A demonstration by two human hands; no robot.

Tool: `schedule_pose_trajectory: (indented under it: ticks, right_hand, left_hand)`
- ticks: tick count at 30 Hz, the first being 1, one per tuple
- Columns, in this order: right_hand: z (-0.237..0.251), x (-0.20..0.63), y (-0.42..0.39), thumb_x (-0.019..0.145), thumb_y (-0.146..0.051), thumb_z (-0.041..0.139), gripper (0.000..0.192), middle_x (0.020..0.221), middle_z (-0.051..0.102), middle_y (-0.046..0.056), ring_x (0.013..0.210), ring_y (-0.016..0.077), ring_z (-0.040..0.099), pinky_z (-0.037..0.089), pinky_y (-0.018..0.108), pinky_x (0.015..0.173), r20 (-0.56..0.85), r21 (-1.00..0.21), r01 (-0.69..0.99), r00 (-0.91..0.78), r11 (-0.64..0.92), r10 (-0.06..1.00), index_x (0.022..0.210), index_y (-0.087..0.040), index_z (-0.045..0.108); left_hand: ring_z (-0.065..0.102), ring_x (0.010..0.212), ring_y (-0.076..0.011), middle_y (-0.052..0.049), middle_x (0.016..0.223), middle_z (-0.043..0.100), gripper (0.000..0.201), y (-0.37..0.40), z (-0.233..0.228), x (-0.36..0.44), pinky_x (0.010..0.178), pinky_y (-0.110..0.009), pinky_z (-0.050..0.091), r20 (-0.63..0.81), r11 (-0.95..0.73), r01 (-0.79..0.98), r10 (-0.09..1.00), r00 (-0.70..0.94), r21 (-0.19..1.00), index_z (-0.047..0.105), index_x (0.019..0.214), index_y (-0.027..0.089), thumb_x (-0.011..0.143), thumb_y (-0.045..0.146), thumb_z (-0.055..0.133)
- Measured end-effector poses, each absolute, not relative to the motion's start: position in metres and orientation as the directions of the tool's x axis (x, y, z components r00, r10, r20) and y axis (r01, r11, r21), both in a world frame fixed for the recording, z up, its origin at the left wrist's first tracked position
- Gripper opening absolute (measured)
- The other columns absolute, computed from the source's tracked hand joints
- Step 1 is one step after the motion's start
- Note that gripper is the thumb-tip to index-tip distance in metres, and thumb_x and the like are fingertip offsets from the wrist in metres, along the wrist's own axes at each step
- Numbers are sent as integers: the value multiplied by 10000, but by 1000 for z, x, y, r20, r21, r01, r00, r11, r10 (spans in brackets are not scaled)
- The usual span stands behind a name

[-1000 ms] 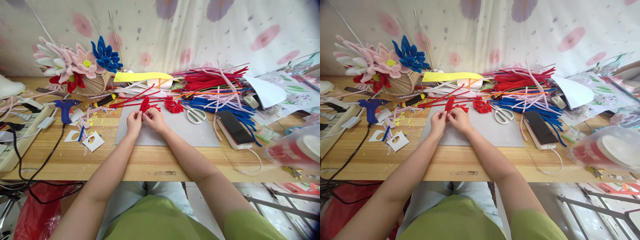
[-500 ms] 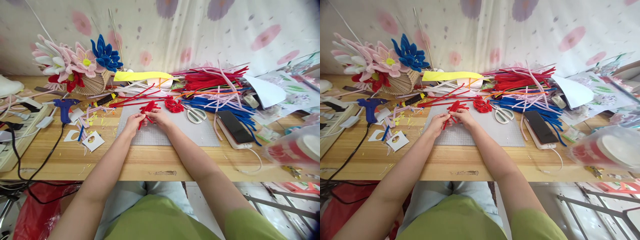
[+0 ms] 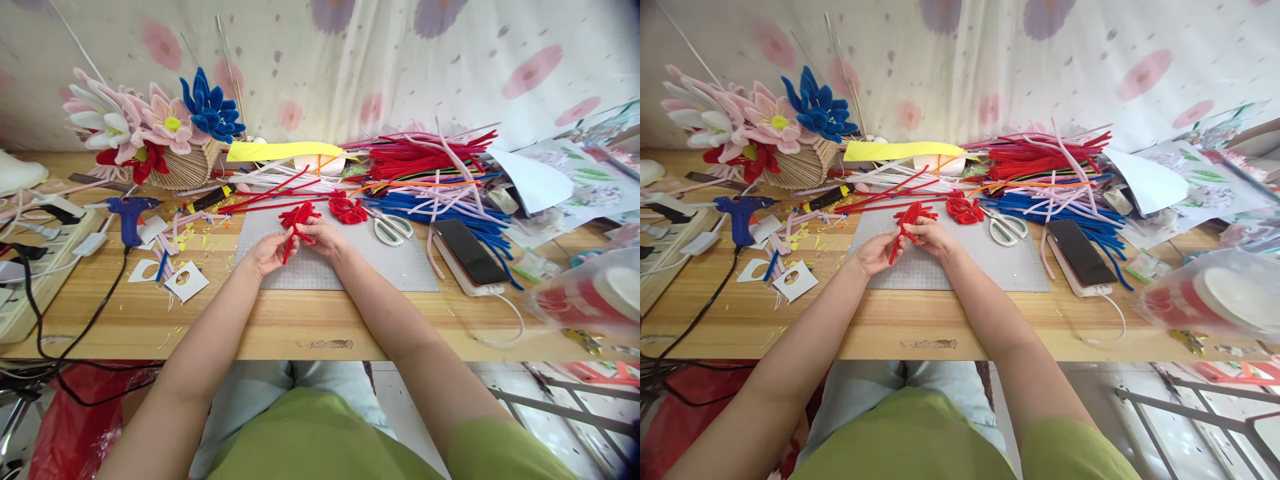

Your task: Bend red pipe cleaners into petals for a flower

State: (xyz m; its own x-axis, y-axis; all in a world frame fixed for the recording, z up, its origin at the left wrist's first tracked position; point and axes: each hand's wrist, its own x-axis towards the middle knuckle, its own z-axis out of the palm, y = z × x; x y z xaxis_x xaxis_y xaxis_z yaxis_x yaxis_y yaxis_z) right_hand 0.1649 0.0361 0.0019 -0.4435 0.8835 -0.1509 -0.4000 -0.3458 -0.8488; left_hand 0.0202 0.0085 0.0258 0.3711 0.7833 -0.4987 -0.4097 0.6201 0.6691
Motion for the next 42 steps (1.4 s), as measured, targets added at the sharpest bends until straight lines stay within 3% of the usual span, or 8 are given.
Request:
schedule_pose_trajectory:
  ticks: [3,6,10,16,23,29,35,42]
  right_hand:
    - [-1,164,37,611,-202,747,216,526,538,-46,410,25,385,185,147,359,-124,-818,-445,-483,-365,867,698,-146,556]
    - [-3,163,37,623,-176,734,221,552,548,-47,431,31,441,199,131,347,-121,-790,-476,-497,-387,859,720,-155,536]
    - [-2,165,37,644,-162,716,256,623,591,-39,498,59,542,287,132,366,-122,-774,-476,-534,-417,836,844,-170,558]
    - [3,165,35,675,-242,699,272,643,603,-30,485,54,516,345,152,401,-96,-809,-457,-517,-369,851,909,-157,589]
    - [6,157,34,630,-396,732,314,527,549,-32,434,53,437,296,190,410,-22,-970,-220,-345,-103,938,660,-147,542]
    - [7,149,36,614,-361,715,265,592,566,-21,495,55,428,305,204,467,15,-1000,-17,-129,13,992,672,-136,588]
    - [7,155,36,589,-292,729,229,559,570,-16,467,66,442,307,212,450,-107,-964,-202,-293,-171,950,694,-130,606]
    - [6,164,39,596,-289,756,254,502,554,-28,407,52,410,271,192,390,-196,-905,-255,-463,-342,864,707,-134,589]
  left_hand:
    - [595,501,-44,5,564,599,222,7,28,22,447,-107,464,-513,669,-467,743,430,578,628,762,106,898,190,474]
    - [618,518,-53,9,570,605,199,6,27,22,457,-111,481,-496,679,-474,734,463,561,624,784,105,895,188,483]
    - [656,576,-84,-5,580,627,226,6,23,23,507,-141,513,-444,629,-435,771,457,645,614,744,102,901,160,460]
    - [663,621,-108,-31,627,650,238,6,21,28,580,-196,531,-366,495,-348,852,375,796,599,663,94,870,181,519]
    - [612,553,-96,13,568,605,109,11,12,31,598,-240,533,-255,263,-169,964,69,950,595,702,110,777,177,637]
    - [650,656,-134,-17,634,651,78,19,1,28,629,-261,532,-175,174,-49,984,-30,984,591,733,120,754,170,648]
    - [632,601,-115,-11,616,637,51,14,9,28,586,-239,513,-264,266,-67,964,40,962,600,725,111,765,125,629]
    - [621,557,-94,-14,587,610,178,11,21,22,529,-206,507,-429,483,-186,863,266,856,597,652,91,824,98,549]
